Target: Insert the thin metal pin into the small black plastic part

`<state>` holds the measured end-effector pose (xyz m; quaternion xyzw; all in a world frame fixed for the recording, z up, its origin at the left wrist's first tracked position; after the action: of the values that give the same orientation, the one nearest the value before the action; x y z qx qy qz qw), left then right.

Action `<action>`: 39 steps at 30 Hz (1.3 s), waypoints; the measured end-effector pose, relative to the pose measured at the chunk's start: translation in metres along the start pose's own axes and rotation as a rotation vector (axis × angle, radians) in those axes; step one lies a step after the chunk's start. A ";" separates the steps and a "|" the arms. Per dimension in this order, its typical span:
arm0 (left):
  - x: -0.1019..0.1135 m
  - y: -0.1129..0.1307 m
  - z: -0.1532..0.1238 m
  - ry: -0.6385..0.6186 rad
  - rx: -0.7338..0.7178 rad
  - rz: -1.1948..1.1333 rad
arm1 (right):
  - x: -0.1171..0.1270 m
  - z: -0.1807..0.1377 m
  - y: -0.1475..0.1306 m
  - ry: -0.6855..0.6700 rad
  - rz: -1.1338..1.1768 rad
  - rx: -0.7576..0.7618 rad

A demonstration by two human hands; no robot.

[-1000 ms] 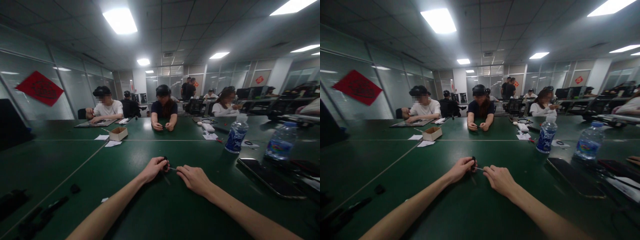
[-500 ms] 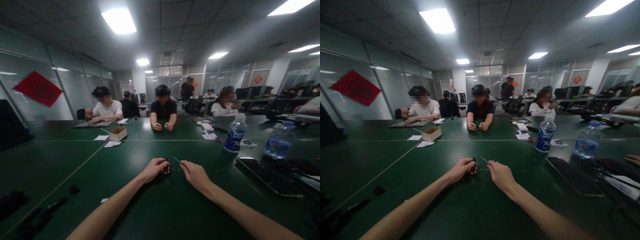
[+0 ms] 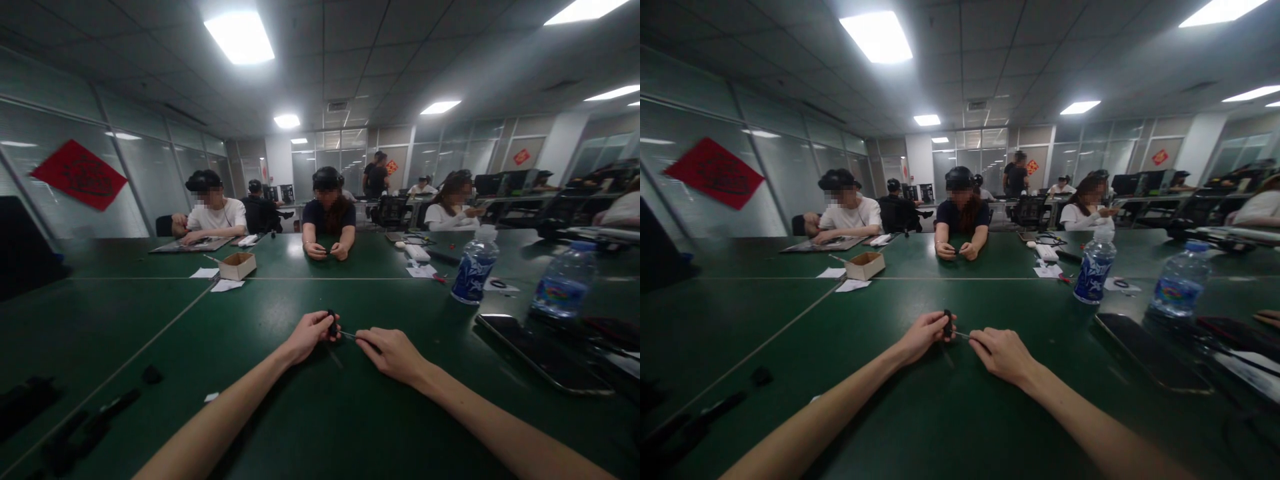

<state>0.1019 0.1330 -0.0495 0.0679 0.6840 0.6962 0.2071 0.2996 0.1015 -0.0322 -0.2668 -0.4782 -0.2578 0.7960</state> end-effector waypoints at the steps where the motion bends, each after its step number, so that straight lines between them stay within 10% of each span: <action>1: 0.000 0.000 0.000 0.007 0.006 -0.005 | 0.000 0.000 0.000 -0.007 -0.003 0.005; 39: -0.009 0.011 -0.006 -0.078 0.037 0.070 | -0.002 0.000 0.005 0.056 -0.012 -0.115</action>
<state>0.1051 0.1241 -0.0375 0.1226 0.6852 0.6872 0.2080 0.3024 0.1050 -0.0347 -0.3020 -0.4418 -0.2970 0.7908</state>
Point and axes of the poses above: each hand's wrist, its own z-axis towards the middle knuckle, its own x-axis out of the back of the hand, y = z × x, the point moved 2 cm from there along z, towards the middle knuckle, and after that the axes turned 1 degree about -y, right-handed, at the moved point
